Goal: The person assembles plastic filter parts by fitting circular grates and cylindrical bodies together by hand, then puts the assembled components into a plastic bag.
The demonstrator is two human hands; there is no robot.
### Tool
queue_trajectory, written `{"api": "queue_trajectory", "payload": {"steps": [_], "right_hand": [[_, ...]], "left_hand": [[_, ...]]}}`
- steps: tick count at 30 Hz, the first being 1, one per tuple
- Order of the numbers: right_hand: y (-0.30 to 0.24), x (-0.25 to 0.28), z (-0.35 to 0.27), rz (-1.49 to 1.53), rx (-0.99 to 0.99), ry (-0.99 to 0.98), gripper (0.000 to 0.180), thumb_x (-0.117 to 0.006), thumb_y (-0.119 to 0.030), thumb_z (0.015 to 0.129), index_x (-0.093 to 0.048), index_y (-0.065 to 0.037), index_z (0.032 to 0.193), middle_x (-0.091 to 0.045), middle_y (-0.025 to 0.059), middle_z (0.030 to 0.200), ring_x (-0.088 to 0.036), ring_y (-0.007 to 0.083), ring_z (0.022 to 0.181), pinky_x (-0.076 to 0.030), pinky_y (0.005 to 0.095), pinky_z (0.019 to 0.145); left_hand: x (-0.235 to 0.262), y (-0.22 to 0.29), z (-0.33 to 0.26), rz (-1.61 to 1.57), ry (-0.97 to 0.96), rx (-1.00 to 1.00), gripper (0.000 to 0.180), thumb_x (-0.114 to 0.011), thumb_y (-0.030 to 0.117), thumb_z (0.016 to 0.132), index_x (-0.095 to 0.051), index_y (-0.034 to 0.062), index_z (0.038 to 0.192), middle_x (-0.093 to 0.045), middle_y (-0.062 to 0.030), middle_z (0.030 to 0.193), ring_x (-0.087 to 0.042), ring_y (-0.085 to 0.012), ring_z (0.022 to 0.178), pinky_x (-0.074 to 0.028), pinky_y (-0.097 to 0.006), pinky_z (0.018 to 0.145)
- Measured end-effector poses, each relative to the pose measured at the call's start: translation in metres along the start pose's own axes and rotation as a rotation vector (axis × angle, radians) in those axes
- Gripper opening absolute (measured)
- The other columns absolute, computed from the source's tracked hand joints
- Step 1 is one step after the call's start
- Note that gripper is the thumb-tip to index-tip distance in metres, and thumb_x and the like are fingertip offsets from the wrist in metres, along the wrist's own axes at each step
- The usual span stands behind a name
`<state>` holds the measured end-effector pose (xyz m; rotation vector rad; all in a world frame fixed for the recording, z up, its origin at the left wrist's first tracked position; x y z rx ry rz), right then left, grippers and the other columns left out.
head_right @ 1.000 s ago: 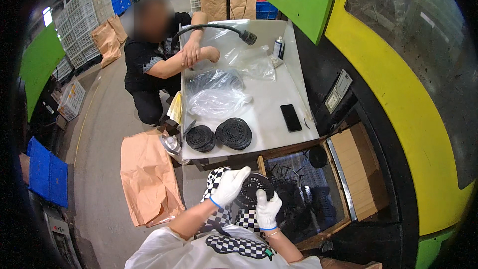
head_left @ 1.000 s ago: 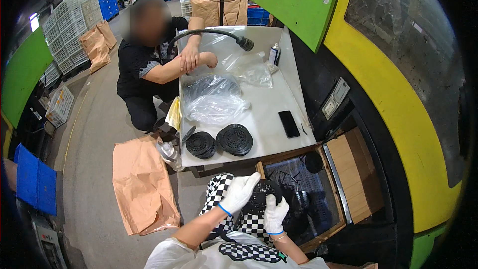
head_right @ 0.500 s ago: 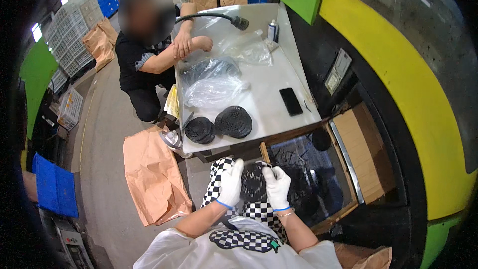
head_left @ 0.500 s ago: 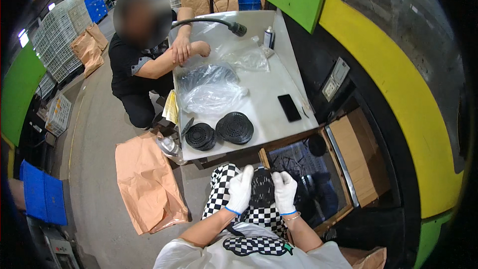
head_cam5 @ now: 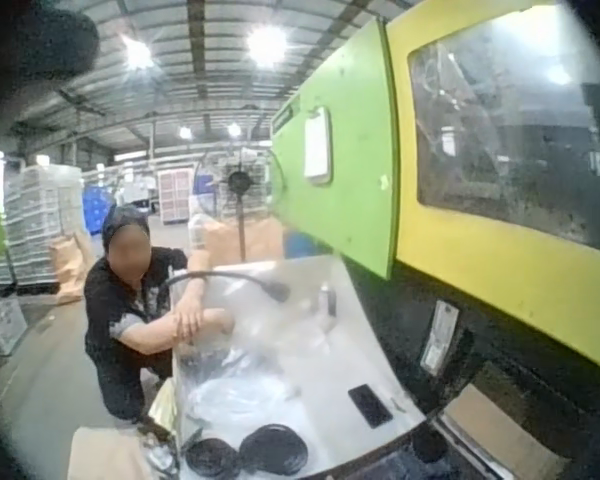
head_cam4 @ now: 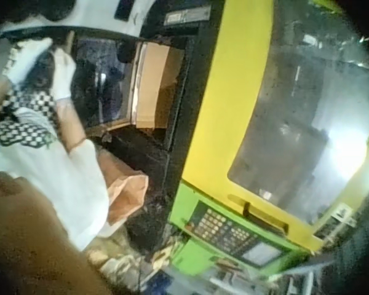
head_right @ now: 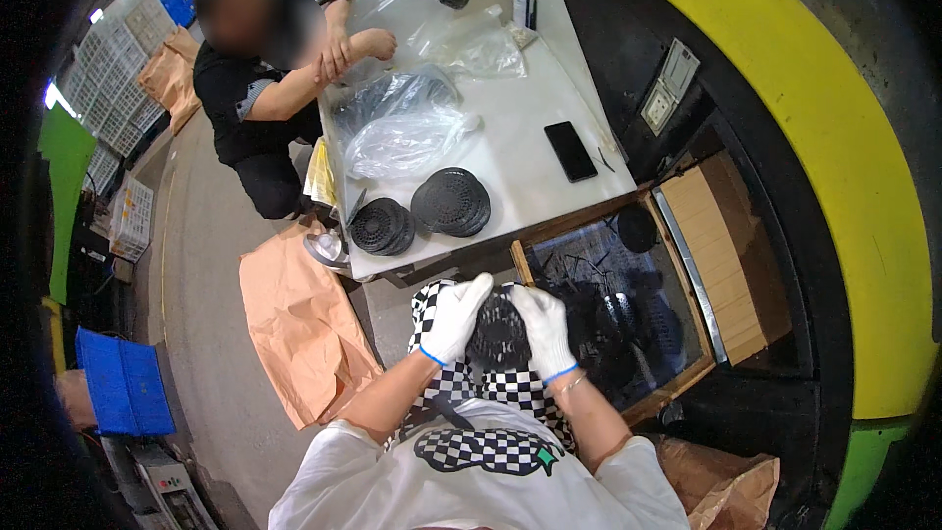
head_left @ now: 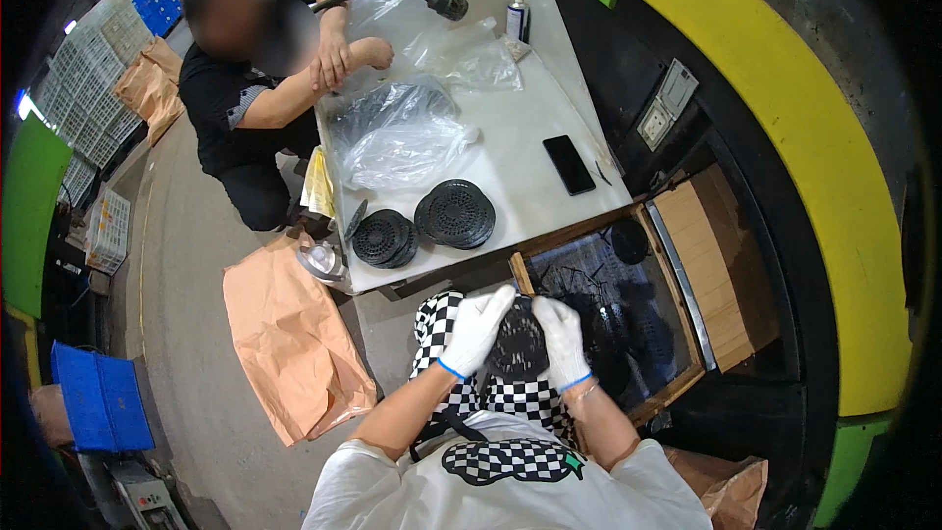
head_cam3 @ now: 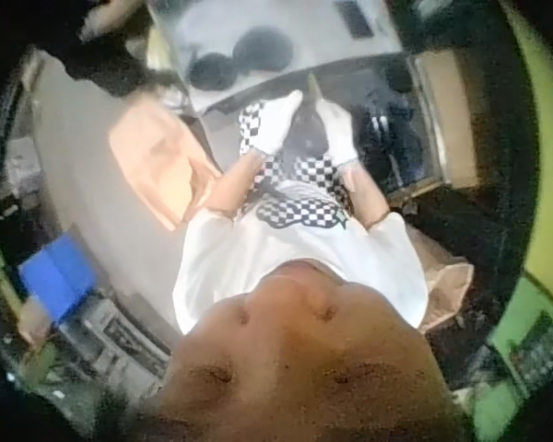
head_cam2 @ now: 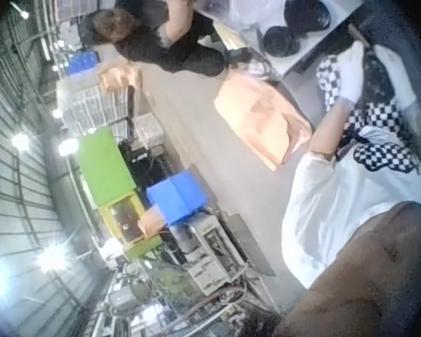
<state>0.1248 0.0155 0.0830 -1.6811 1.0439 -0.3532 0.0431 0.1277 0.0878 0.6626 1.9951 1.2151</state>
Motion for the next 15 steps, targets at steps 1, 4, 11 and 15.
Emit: {"api": "queue_trajectory", "payload": {"steps": [1,4,11,15], "right_hand": [[-0.016,0.013,0.014,-0.401,0.160,0.076,0.022,-0.067,-0.020,0.090,-0.065,-0.002,0.078,-0.059,-0.0044,0.071,-0.049,0.0032,0.064,-0.043,0.0223,0.058],[-0.053,0.017,0.035,-0.385,0.431,0.242,0.023,-0.070,-0.019,0.089,-0.066,0.002,0.080,-0.060,-0.0034,0.071,-0.047,0.0034,0.067,-0.042,0.0226,0.060],[-0.023,0.054,0.098,0.268,0.211,0.432,0.025,-0.068,-0.026,0.091,-0.066,-0.003,0.081,-0.062,-0.0022,0.078,-0.054,0.0081,0.070,-0.045,0.0236,0.067],[0.001,0.112,0.145,0.338,0.197,0.641,0.028,-0.060,-0.030,0.094,-0.064,-0.003,0.096,-0.067,0.0023,0.086,-0.061,0.0117,0.069,-0.051,0.0261,0.057]], "left_hand": [[-0.002,0.000,0.010,-0.025,-0.005,0.023,0.030,-0.058,0.028,0.097,-0.069,0.0008,0.089,-0.063,0.0043,0.079,-0.052,-0.0014,0.069,-0.042,-0.020,0.061],[-0.009,-0.002,0.041,-0.048,-0.083,0.003,0.031,-0.065,0.021,0.092,-0.060,-0.0017,0.112,-0.064,-0.0014,0.100,-0.058,-0.0069,0.088,-0.047,-0.021,0.081],[-0.009,-0.012,0.098,-0.128,-0.045,0.071,0.033,-0.070,0.019,0.087,-0.061,-0.0033,0.109,-0.065,-0.0042,0.097,-0.059,-0.0086,0.085,-0.049,-0.023,0.077],[0.006,-0.015,0.136,0.136,0.055,-0.064,0.025,-0.065,0.013,0.088,-0.061,-0.0020,0.108,-0.066,-0.0054,0.097,-0.060,-0.0107,0.087,-0.049,-0.025,0.080]]}}
Point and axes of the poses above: each hand's wrist, its own z-axis towards the middle knuckle, its own x-axis out of the back of the hand, y = z × x, the point moved 8 cm from there along z, towards the middle knuckle
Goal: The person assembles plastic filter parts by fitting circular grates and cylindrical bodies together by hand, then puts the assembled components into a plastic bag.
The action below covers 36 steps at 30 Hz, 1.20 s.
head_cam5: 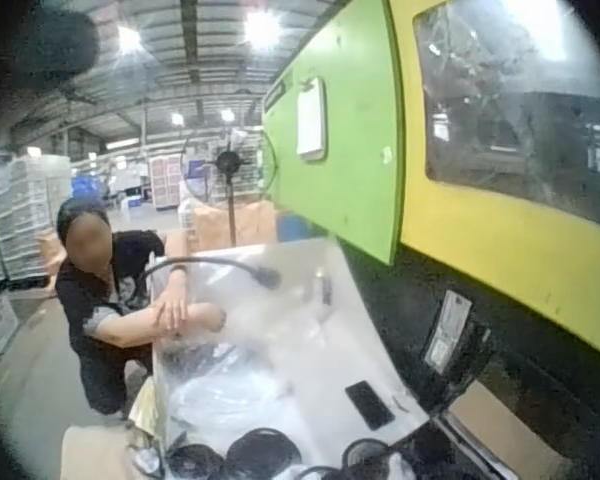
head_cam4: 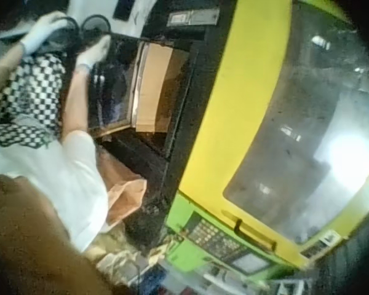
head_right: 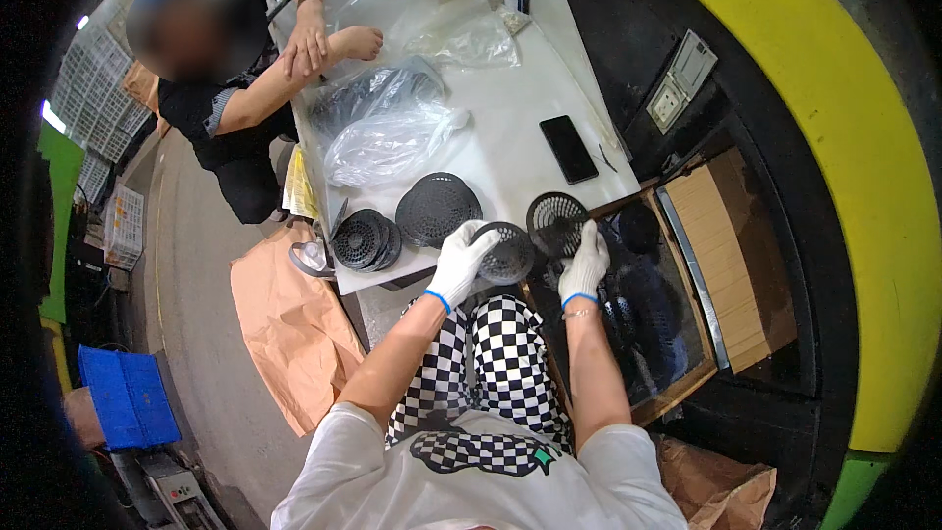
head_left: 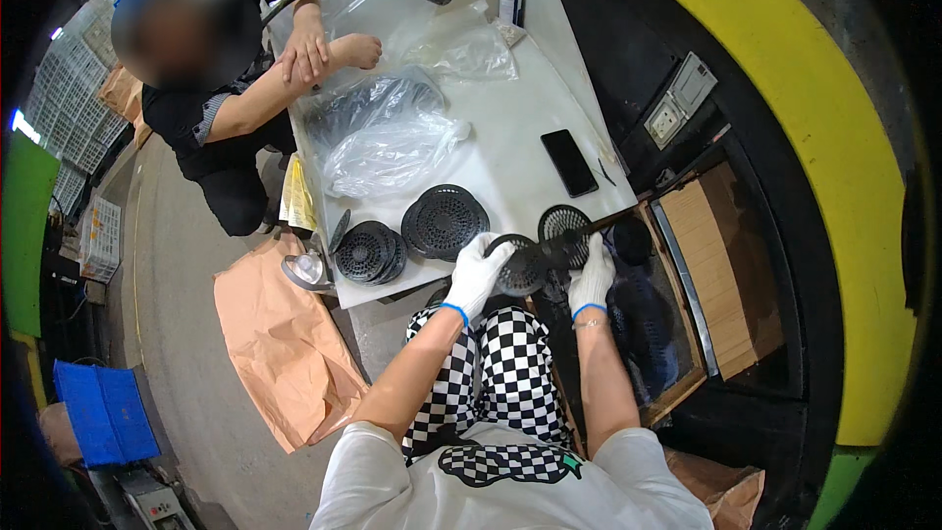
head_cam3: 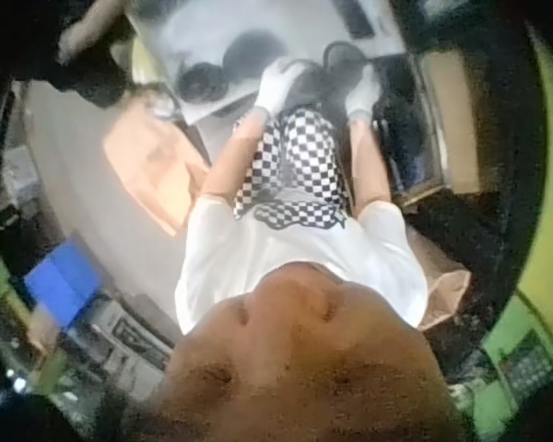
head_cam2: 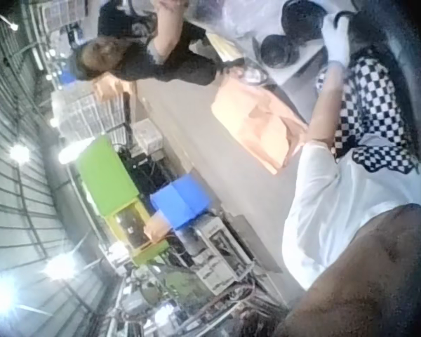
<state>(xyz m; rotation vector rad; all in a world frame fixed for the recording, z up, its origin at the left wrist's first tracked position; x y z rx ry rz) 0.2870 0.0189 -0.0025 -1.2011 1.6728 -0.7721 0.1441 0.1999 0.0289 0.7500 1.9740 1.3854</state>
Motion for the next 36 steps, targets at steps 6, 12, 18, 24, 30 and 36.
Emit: {"api": "queue_trajectory", "payload": {"steps": [6,12,18,24,30,36], "right_hand": [[0.025,-0.007,0.061,-0.321,0.034,-0.126,0.025,-0.066,-0.023,0.090,-0.058,0.000,0.098,-0.063,0.0081,0.076,-0.062,0.0176,0.051,-0.049,0.0259,0.039],[0.026,-0.015,0.065,-0.467,0.053,-0.187,0.038,-0.064,-0.023,0.092,-0.051,0.007,0.109,-0.064,0.0147,0.075,-0.063,0.0219,0.046,-0.051,0.0306,0.037],[0.023,-0.014,0.057,-0.438,0.157,-0.184,0.031,-0.064,-0.025,0.092,-0.051,0.002,0.099,-0.062,0.0118,0.072,-0.061,0.0192,0.044,-0.047,0.0282,0.036],[0.031,-0.007,0.059,-0.490,0.108,-0.168,0.034,-0.066,-0.028,0.091,-0.052,0.001,0.099,-0.061,0.0115,0.064,-0.058,0.0162,0.042,-0.044,0.0266,0.035],[0.024,-0.022,0.050,-0.573,0.079,-0.195,0.039,-0.070,-0.028,0.088,-0.051,0.003,0.101,-0.059,0.0126,0.060,-0.054,0.0163,0.037,-0.039,0.0274,0.032],[0.009,-0.028,0.068,-1.302,0.194,-0.225,0.049,-0.063,-0.054,0.083,-0.066,-0.005,0.088,-0.068,0.0178,0.076,-0.068,0.0329,0.071,-0.052,0.0450,0.069]], "left_hand": [[-0.023,0.039,0.040,0.827,0.060,-0.148,0.048,-0.057,0.015,0.082,-0.049,0.0038,0.128,-0.064,-0.0257,0.106,-0.064,-0.0388,0.099,-0.050,-0.043,0.088],[-0.040,0.067,0.033,1.229,0.056,-0.474,0.059,-0.069,0.024,0.076,-0.049,0.0071,0.129,-0.057,-0.0201,0.113,-0.057,-0.0388,0.106,-0.047,-0.049,0.084],[0.014,0.049,-0.014,1.735,-0.010,-0.697,0.083,-0.077,0.029,0.067,-0.042,0.0237,0.142,-0.037,-0.0206,0.143,-0.033,-0.0397,0.133,-0.026,-0.066,0.098],[0.020,0.040,0.004,1.857,-0.124,-0.755,0.076,-0.071,0.036,0.077,-0.036,0.0321,0.144,-0.033,-0.0199,0.147,-0.032,-0.0401,0.134,-0.029,-0.065,0.096],[0.029,0.042,0.037,1.989,-0.140,-0.615,0.080,-0.069,0.040,0.079,-0.028,0.0334,0.148,-0.030,-0.0191,0.149,-0.031,-0.0392,0.135,-0.030,-0.064,0.098],[0.043,0.056,0.079,2.008,-0.056,-0.590,0.080,-0.071,0.038,0.077,-0.030,0.0320,0.146,-0.031,-0.0192,0.148,-0.033,-0.0391,0.132,-0.034,-0.062,0.094]]}}
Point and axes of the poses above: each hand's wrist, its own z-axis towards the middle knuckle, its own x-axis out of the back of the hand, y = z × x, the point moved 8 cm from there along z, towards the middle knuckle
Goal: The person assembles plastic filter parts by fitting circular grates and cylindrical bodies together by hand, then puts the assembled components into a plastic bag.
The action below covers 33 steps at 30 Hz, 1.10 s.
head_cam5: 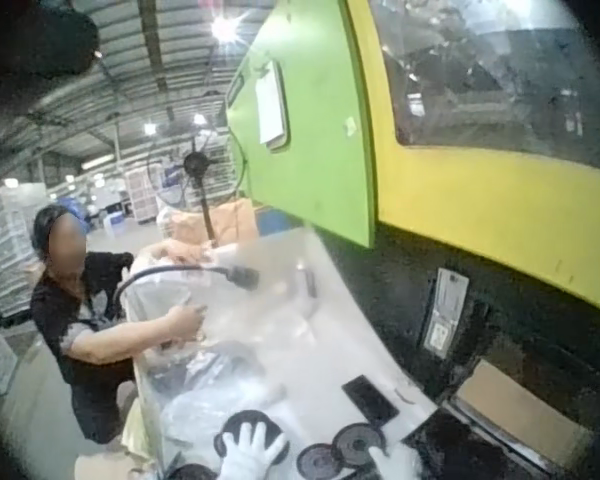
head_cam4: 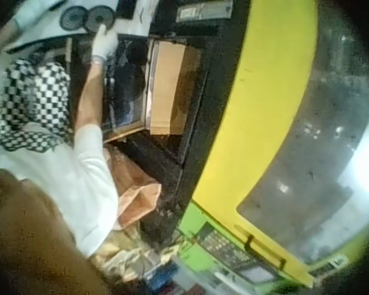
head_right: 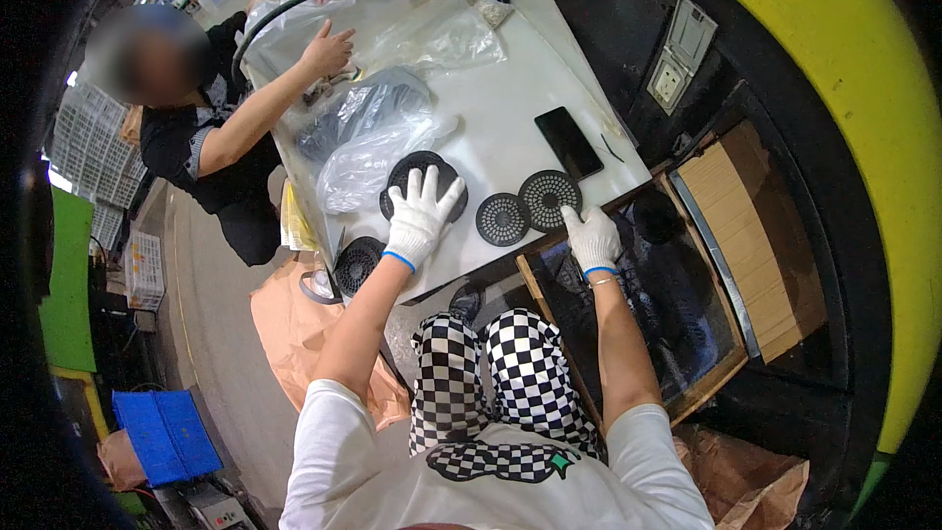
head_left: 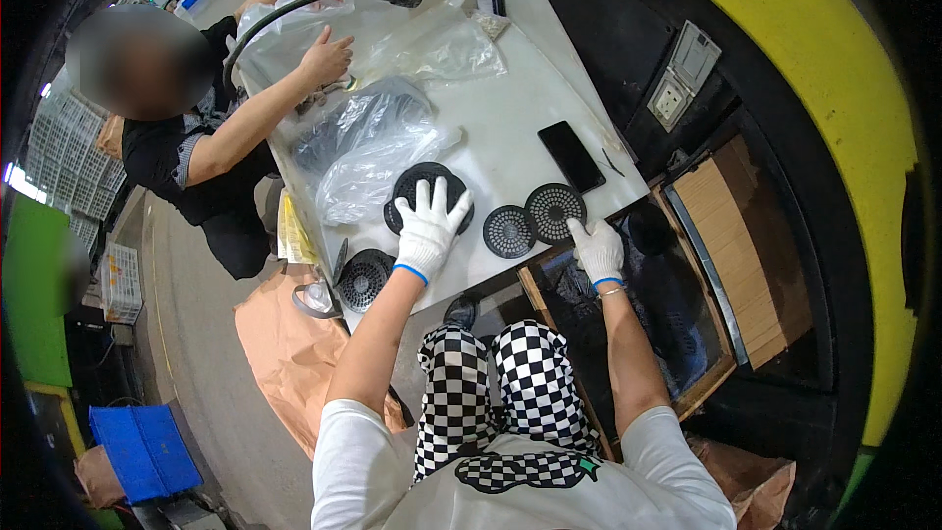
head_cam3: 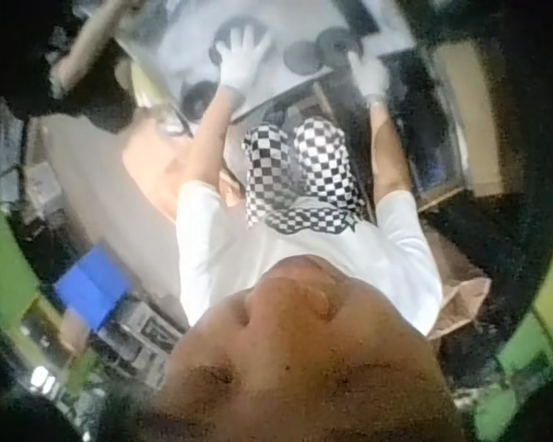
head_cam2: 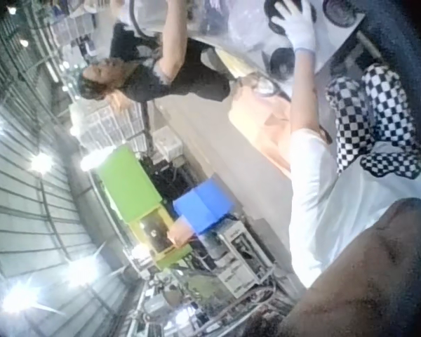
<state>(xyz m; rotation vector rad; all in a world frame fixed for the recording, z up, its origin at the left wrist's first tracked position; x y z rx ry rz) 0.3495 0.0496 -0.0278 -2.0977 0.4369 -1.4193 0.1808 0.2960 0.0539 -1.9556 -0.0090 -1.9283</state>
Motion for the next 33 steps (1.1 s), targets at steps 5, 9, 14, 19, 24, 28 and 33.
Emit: {"api": "queue_trajectory", "payload": {"steps": [5,9,14,19,24,28,33], "right_hand": [[-0.023,0.013,-0.010,-0.242,0.138,0.147,0.041,-0.064,-0.048,0.083,-0.065,-0.008,0.092,-0.068,0.0163,0.088,-0.066,0.0360,0.081,-0.052,0.0476,0.070],[-0.072,0.024,-0.053,-0.286,0.651,0.338,0.024,-0.062,-0.035,0.086,-0.060,-0.015,0.100,-0.059,0.0096,0.087,-0.062,0.0304,0.078,-0.051,0.0442,0.064],[-0.085,-0.017,-0.065,-0.355,0.731,0.250,0.024,-0.065,-0.034,0.083,-0.062,-0.013,0.095,-0.057,0.0073,0.090,-0.061,0.0274,0.080,-0.050,0.0423,0.063],[-0.105,-0.051,-0.084,-0.306,0.744,0.126,0.025,-0.063,-0.032,0.085,-0.061,-0.012,0.100,-0.059,0.0090,0.094,-0.062,0.0292,0.087,-0.052,0.0429,0.068],[0.003,0.041,-0.107,-0.032,0.572,0.399,0.015,-0.060,-0.024,0.086,-0.062,-0.010,0.088,-0.061,0.0122,0.087,-0.063,0.0305,0.082,-0.051,0.0446,0.068],[0.168,0.091,-0.127,-0.401,0.153,0.151,0.041,-0.067,-0.035,0.080,-0.062,-0.006,0.108,-0.063,0.0140,0.101,-0.060,0.0343,0.098,-0.049,0.0479,0.081],[0.255,0.060,-0.190,-0.690,-0.174,-0.382,0.114,-0.079,-0.061,0.061,-0.032,0.002,0.143,-0.038,0.0288,0.142,-0.042,0.0446,0.128,-0.040,0.0510,0.103]], "left_hand": [[0.006,-0.013,0.019,0.025,0.105,0.048,0.076,-0.071,0.033,0.076,-0.036,0.0264,0.143,-0.039,-0.0172,0.142,-0.035,-0.0385,0.130,-0.031,-0.064,0.096],[0.045,0.076,-0.009,-0.319,0.219,-0.461,0.058,-0.064,0.033,0.082,-0.048,0.0129,0.134,-0.049,-0.0167,0.132,-0.046,-0.0332,0.124,-0.026,-0.059,0.107],[0.011,0.077,-0.042,-0.412,0.082,-0.334,0.047,-0.064,0.034,0.083,-0.056,0.0080,0.121,-0.056,-0.0156,0.123,-0.052,-0.0327,0.113,-0.038,-0.048,0.098],[0.002,0.051,-0.071,-0.235,-0.006,-0.192,0.051,-0.061,0.037,0.085,-0.053,0.0084,0.125,-0.053,-0.0157,0.125,-0.051,-0.0338,0.114,-0.036,-0.050,0.100],[0.056,0.045,-0.092,-0.383,0.270,-0.092,0.048,-0.070,0.023,0.082,-0.054,0.0078,0.125,-0.054,-0.0189,0.121,-0.052,-0.0359,0.110,-0.039,-0.045,0.100],[0.096,0.042,-0.124,-0.596,0.466,0.003,0.040,-0.066,0.013,0.084,-0.057,0.0031,0.122,-0.057,-0.0217,0.117,-0.057,-0.0387,0.107,-0.047,-0.043,0.092],[0.102,0.057,-0.152,-0.801,0.397,0.048,0.035,-0.062,0.010,0.086,-0.056,-0.0005,0.119,-0.058,-0.0218,0.114,-0.060,-0.0350,0.102,-0.048,-0.040,0.089]]}}
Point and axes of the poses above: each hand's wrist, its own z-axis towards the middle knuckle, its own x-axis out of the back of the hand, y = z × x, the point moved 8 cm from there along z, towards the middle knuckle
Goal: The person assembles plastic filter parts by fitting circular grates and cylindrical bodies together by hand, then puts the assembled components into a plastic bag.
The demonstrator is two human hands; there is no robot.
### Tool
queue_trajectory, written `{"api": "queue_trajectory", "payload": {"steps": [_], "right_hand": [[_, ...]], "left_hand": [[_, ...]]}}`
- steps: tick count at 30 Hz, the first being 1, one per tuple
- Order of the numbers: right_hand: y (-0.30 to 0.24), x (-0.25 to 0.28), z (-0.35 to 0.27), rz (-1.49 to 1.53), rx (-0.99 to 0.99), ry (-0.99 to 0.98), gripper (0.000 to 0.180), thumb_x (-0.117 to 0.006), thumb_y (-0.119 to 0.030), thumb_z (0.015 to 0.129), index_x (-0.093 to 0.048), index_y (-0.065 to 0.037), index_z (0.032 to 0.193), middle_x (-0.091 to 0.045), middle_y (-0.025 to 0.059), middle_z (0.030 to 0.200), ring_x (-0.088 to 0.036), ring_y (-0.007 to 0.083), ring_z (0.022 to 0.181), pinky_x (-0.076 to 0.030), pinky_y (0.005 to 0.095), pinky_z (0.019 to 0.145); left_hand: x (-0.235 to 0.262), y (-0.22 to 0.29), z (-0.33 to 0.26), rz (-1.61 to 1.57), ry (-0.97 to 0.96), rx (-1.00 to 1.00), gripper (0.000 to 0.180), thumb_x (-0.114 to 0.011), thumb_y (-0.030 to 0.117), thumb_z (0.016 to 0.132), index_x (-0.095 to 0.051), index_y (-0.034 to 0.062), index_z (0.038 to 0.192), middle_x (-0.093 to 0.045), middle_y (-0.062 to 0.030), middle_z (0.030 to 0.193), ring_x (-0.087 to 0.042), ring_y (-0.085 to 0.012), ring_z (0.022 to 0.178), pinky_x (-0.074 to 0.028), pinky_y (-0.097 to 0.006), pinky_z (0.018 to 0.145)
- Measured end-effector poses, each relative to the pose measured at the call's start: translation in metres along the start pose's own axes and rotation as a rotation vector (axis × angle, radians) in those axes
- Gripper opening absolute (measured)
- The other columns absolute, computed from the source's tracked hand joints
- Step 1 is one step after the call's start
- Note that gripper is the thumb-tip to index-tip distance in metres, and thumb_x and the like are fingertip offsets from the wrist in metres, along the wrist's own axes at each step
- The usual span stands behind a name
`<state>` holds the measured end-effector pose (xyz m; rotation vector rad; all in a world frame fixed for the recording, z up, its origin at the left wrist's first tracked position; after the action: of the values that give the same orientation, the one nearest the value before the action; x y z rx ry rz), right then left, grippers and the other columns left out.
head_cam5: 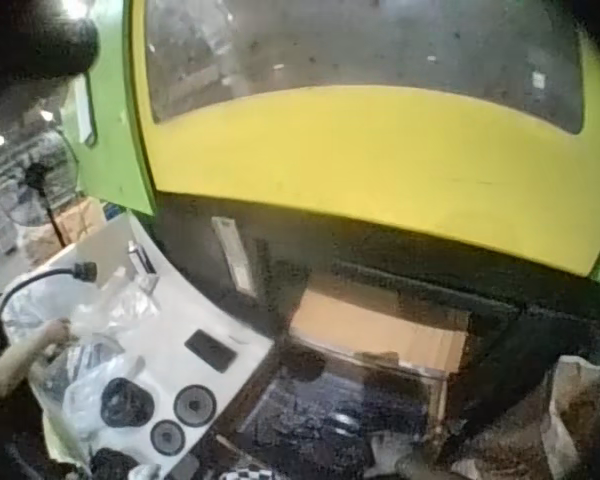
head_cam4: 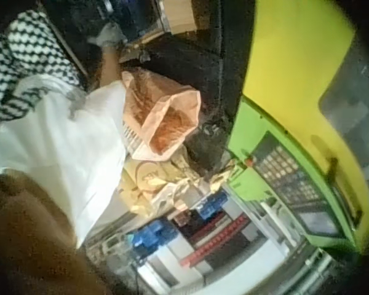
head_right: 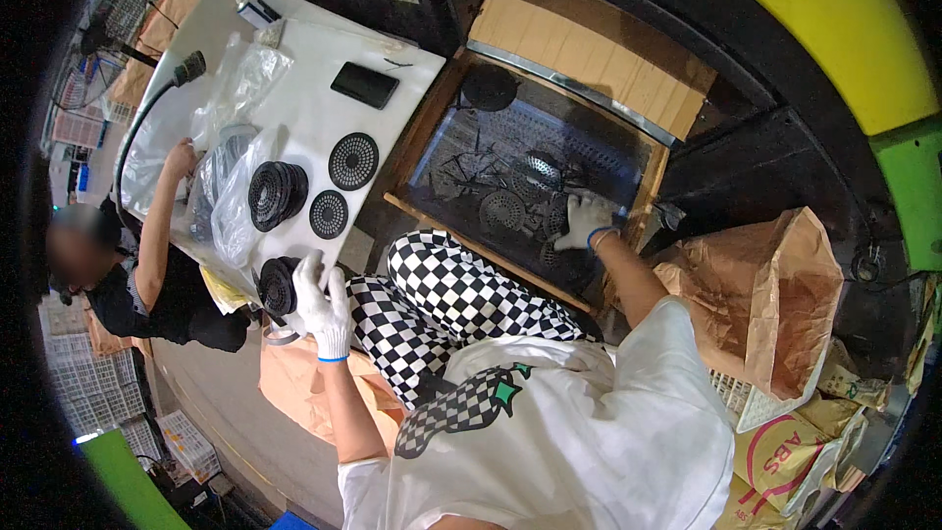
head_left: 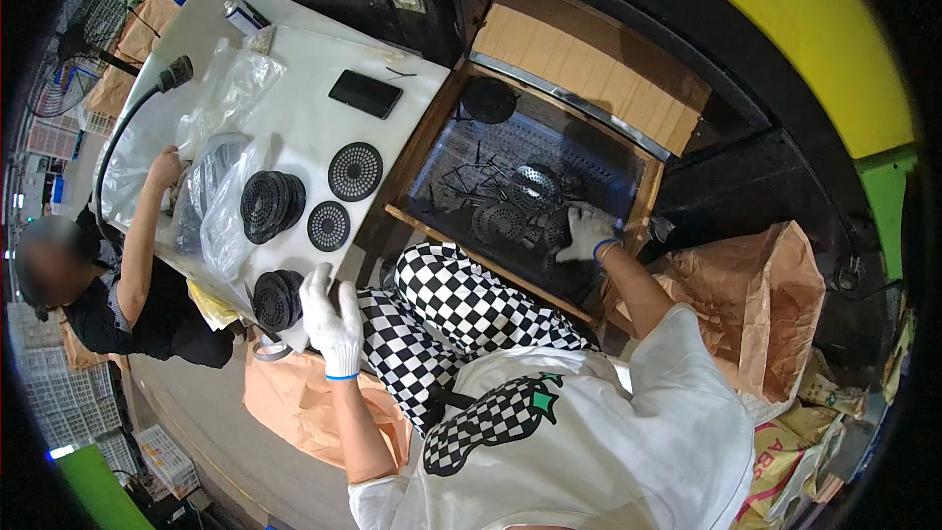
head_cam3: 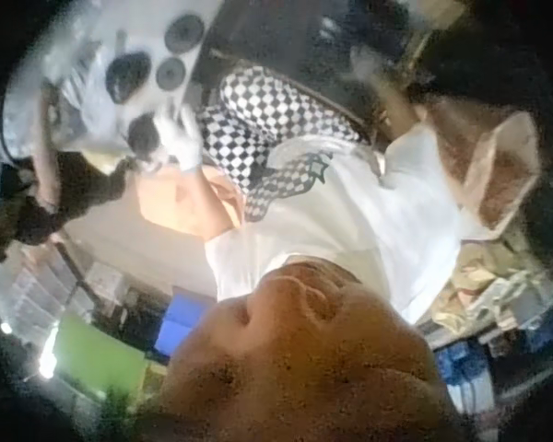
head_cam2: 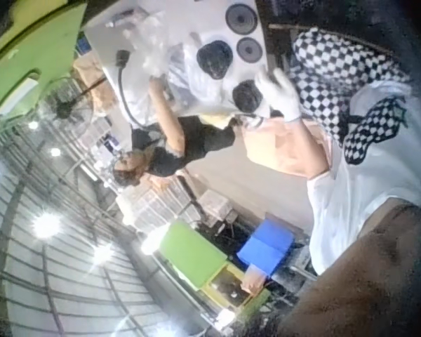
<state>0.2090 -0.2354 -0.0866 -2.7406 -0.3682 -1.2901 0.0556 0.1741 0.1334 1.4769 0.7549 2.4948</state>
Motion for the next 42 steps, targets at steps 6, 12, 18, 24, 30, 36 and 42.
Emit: {"api": "queue_trajectory", "payload": {"steps": [6,12,18,24,30,36,42], "right_hand": [[-0.007,-0.041,-0.003,-0.025,0.049,0.112,0.100,-0.073,-0.057,0.069,-0.035,-0.001,0.141,-0.044,0.0283,0.137,-0.044,0.0446,0.125,-0.040,0.0551,0.099],[-0.045,-0.015,-0.035,-0.086,0.260,0.370,0.081,-0.071,-0.055,0.071,-0.048,-0.002,0.128,-0.058,0.0183,0.111,-0.057,0.0357,0.099,-0.050,0.0479,0.075],[-0.053,-0.053,-0.044,-0.179,0.225,0.621,0.054,-0.059,-0.020,0.075,-0.052,0.005,0.123,-0.062,0.0202,0.097,-0.063,0.0331,0.084,-0.052,0.0439,0.061],[-0.066,0.008,-0.048,0.011,0.379,0.621,0.068,-0.060,-0.042,0.084,-0.045,0.004,0.132,-0.053,0.0295,0.124,-0.055,0.0395,0.111,-0.047,0.0483,0.092],[-0.053,-0.054,-0.017,0.168,0.246,0.359,0.064,-0.075,-0.031,0.072,-0.053,-0.004,0.126,-0.038,0.0272,0.142,-0.043,0.0452,0.125,-0.038,0.0550,0.102],[-0.069,-0.074,0.009,0.097,0.243,0.572,0.030,-0.068,-0.035,0.074,-0.070,-0.012,0.094,-0.048,0.0100,0.128,-0.041,0.0319,0.122,-0.036,0.0499,0.101],[-0.065,-0.004,-0.023,0.310,0.453,0.677,0.023,-0.063,-0.023,0.078,-0.065,-0.005,0.092,-0.062,0.0140,0.105,-0.056,0.0342,0.100,-0.043,0.0477,0.089]], "left_hand": [[-0.016,0.036,-0.018,-0.105,-0.120,0.012,0.033,-0.062,0.010,0.086,-0.057,0.0023,0.118,-0.059,-0.0195,0.111,-0.061,-0.0331,0.095,-0.050,-0.039,0.084],[-0.014,0.065,-0.030,-0.079,-0.092,-0.103,0.032,-0.064,0.013,0.085,-0.059,0.0043,0.116,-0.060,-0.0180,0.110,-0.062,-0.0322,0.096,-0.050,-0.038,0.084],[-0.038,0.094,-0.031,-0.169,-0.212,-0.112,0.024,-0.066,0.011,0.084,-0.062,0.0051,0.107,-0.062,-0.0173,0.105,-0.063,-0.0312,0.091,-0.050,-0.037,0.080],[-0.015,0.102,-0.028,-0.188,-0.176,-0.221,0.023,-0.065,0.012,0.085,-0.062,0.0037,0.107,-0.063,-0.0178,0.098,-0.062,-0.0339,0.089,-0.051,-0.039,0.079],[-0.054,0.116,-0.048,-0.193,-0.236,-0.292,0.025,-0.060,0.021,0.088,-0.060,0.0055,0.108,-0.060,-0.0154,0.094,-0.062,-0.0338,0.086,-0.051,-0.041,0.075],[-0.062,0.121,-0.060,-0.150,-0.273,-0.286,0.022,-0.056,0.026,0.091,-0.056,0.0084,0.103,-0.057,-0.0120,0.092,-0.061,-0.0289,0.088,-0.051,-0.040,0.074],[-0.080,0.137,-0.049,-0.025,-0.353,-0.390,0.044,-0.063,0.023,0.083,-0.052,0.0081,0.123,-0.055,-0.0136,0.110,-0.059,-0.0300,0.099,-0.049,-0.041,0.083]]}}
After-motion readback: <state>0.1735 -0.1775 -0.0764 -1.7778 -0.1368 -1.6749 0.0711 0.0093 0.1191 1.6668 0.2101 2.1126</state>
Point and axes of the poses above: each hand's wrist, its own z-axis towards the middle knuckle, its own x-axis out of the back of the hand, y = z × x, the point moved 8 cm from there along z, towards the middle knuckle
